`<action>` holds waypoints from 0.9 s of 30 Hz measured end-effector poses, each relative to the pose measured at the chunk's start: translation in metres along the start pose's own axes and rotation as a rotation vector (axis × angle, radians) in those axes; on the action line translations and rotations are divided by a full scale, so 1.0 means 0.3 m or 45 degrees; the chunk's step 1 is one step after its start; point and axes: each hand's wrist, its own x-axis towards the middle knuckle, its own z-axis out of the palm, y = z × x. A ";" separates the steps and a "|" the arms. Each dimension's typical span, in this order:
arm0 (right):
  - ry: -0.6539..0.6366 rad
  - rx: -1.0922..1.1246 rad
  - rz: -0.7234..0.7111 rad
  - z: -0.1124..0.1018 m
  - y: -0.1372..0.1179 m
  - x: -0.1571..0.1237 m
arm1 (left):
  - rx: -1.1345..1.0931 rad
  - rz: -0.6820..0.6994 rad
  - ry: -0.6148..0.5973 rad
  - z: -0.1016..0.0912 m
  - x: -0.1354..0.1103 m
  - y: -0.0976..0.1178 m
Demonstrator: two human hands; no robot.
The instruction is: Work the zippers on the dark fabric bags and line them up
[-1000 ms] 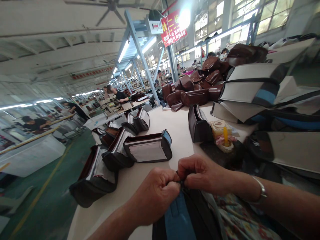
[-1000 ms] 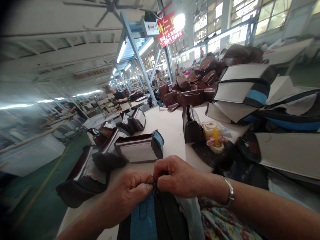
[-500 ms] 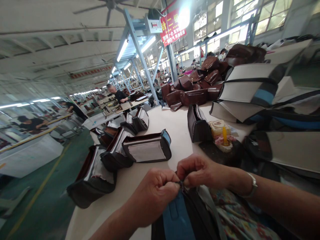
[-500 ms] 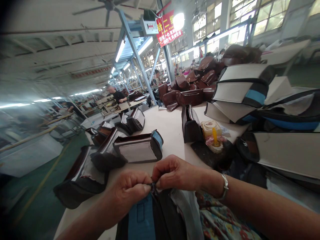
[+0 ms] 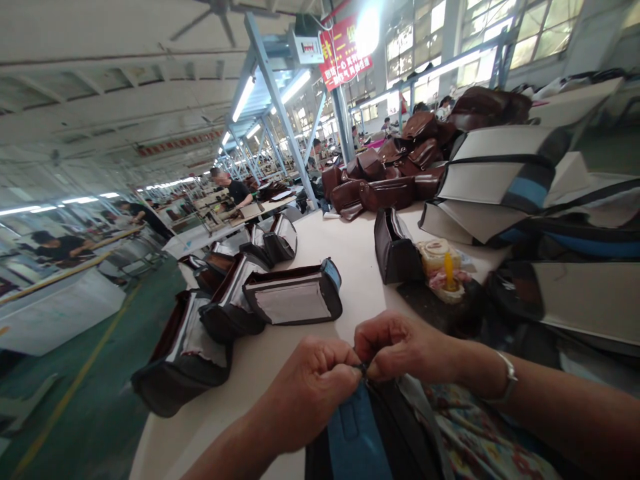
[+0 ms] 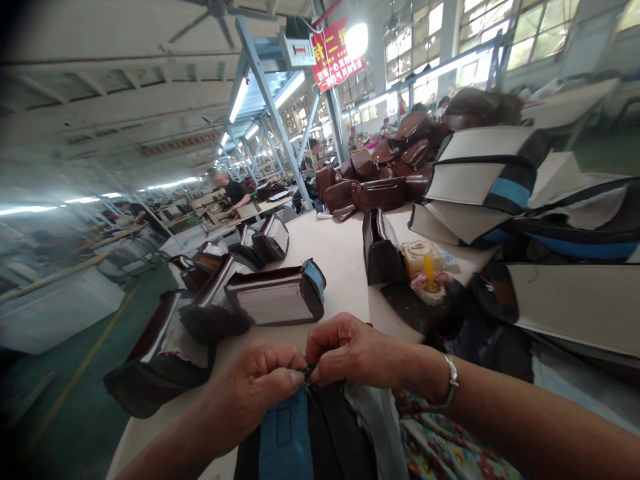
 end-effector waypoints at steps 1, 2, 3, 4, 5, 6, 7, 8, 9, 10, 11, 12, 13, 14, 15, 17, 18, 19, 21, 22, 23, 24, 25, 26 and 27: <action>0.008 0.013 0.013 0.001 0.004 0.001 | -0.007 -0.004 -0.007 0.002 0.000 -0.003; 0.019 0.026 0.022 0.002 0.010 0.003 | -0.016 -0.006 -0.012 0.004 0.001 -0.006; 0.035 0.037 0.024 0.003 0.017 0.004 | -0.030 -0.009 -0.012 0.006 0.002 -0.008; 0.051 0.043 0.020 0.004 0.024 0.005 | -0.045 -0.013 -0.007 0.007 0.004 -0.009; 0.067 0.041 0.008 0.004 0.030 0.006 | -0.058 -0.018 -0.002 0.008 0.006 -0.010; 0.082 0.034 -0.008 0.005 0.036 0.006 | -0.058 -0.018 0.009 0.009 0.008 -0.010; 0.095 0.028 -0.025 0.007 0.040 0.006 | -0.040 -0.016 0.020 0.009 0.009 -0.009; 0.111 0.015 -0.044 0.008 0.043 0.005 | -0.003 -0.012 0.030 0.008 0.010 -0.008; 0.131 -0.013 -0.067 0.011 0.044 0.003 | 0.044 -0.010 0.038 0.007 0.011 -0.007; 0.154 -0.058 -0.094 0.014 0.043 0.001 | 0.096 -0.010 0.045 0.006 0.011 -0.006; 0.179 -0.116 -0.127 0.019 0.042 -0.003 | 0.142 -0.012 0.052 0.005 0.011 -0.005; 0.202 -0.178 -0.160 0.023 0.041 -0.007 | 0.174 -0.012 0.057 0.004 0.010 -0.005; 0.223 -0.236 -0.193 0.028 0.039 -0.011 | 0.192 -0.013 0.058 0.004 0.008 -0.005; 0.242 -0.280 -0.224 0.033 0.039 -0.016 | 0.204 -0.012 0.061 0.004 0.006 -0.006; 0.258 -0.310 -0.252 0.038 0.039 -0.021 | 0.214 -0.011 0.065 0.004 0.004 -0.007; 0.282 -0.340 -0.311 0.045 0.041 -0.030 | 0.235 -0.007 0.072 0.003 -0.002 -0.010; 0.287 -0.353 -0.345 0.048 0.043 -0.034 | 0.241 -0.006 0.072 0.000 -0.006 -0.010; 0.290 -0.371 -0.386 0.049 0.044 -0.038 | 0.236 -0.006 0.061 -0.003 -0.009 -0.008; 0.283 -0.430 -0.492 0.050 0.046 -0.044 | 0.185 -0.012 0.000 -0.014 -0.015 0.000; 0.275 -0.474 -0.554 0.050 0.046 -0.048 | 0.148 -0.012 -0.019 -0.020 -0.017 0.005; 0.261 -0.533 -0.620 0.048 0.046 -0.051 | 0.107 -0.014 -0.023 -0.027 -0.018 0.010; 0.240 -0.608 -0.691 0.046 0.045 -0.054 | 0.063 -0.024 -0.028 -0.033 -0.017 0.013; 0.216 -0.701 -0.758 0.044 0.044 -0.059 | 0.022 -0.043 -0.041 -0.039 -0.016 0.014; 0.193 -0.811 -0.817 0.041 0.042 -0.065 | -0.008 -0.071 -0.070 -0.042 -0.013 0.013; 0.176 -0.936 -0.870 0.039 0.039 -0.072 | -0.030 -0.101 -0.117 -0.044 -0.011 0.008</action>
